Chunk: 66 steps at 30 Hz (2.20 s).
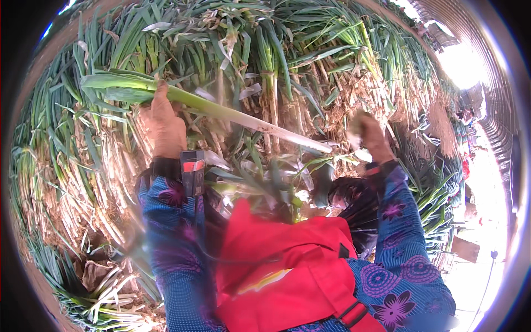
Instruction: The person peels the outer layers from leeks by hand, one at a time, and places them onto a separate pile.
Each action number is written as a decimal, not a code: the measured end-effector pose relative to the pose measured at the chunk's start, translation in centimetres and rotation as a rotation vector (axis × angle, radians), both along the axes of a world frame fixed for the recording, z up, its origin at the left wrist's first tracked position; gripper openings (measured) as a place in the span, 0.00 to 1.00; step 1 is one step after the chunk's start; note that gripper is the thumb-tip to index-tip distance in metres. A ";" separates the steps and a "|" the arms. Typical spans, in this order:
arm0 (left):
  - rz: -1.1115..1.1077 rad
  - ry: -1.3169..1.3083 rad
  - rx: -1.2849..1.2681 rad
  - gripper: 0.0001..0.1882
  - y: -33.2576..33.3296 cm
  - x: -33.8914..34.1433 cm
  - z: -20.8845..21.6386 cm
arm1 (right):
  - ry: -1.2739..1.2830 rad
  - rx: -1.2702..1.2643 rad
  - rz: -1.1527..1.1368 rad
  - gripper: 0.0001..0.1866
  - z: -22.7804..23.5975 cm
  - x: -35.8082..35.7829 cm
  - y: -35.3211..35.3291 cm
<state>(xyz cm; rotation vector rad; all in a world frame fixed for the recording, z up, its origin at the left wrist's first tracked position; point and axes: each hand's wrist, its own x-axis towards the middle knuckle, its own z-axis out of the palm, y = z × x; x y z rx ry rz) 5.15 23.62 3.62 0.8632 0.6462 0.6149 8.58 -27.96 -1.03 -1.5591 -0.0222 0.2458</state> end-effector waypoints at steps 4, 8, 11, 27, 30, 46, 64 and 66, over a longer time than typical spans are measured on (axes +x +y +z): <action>0.027 -0.022 0.000 0.26 -1.3 0.6 0.0 | -0.362 -0.721 0.223 0.23 3.7 -4.6 17.2; 0.013 -0.054 -0.044 0.26 -2.0 0.6 0.3 | -0.554 -0.838 0.260 0.15 5.1 -7.2 23.4; 0.012 -0.046 -0.050 0.24 -2.0 0.6 0.2 | -0.812 -0.916 0.189 0.12 3.4 -7.1 24.5; -0.005 -0.030 -0.147 0.17 -1.4 0.7 0.0 | -0.930 -0.876 0.133 0.05 1.1 -6.5 25.7; 0.009 -0.055 -0.143 0.17 -1.4 0.7 -0.2 | -1.015 -0.935 0.195 0.05 1.0 -6.7 25.7; -0.002 -0.008 -0.143 0.17 -0.2 0.5 -0.9 | -1.112 -1.054 0.384 0.07 -2.6 -10.6 24.4; -0.111 0.108 0.080 0.14 3.3 -1.1 -0.8 | 0.179 -1.274 0.033 0.20 -10.5 -9.1 4.1; -0.179 0.048 0.043 0.13 0.0 -0.2 -0.7 | 0.201 -0.973 -0.277 0.21 -9.2 -5.6 2.3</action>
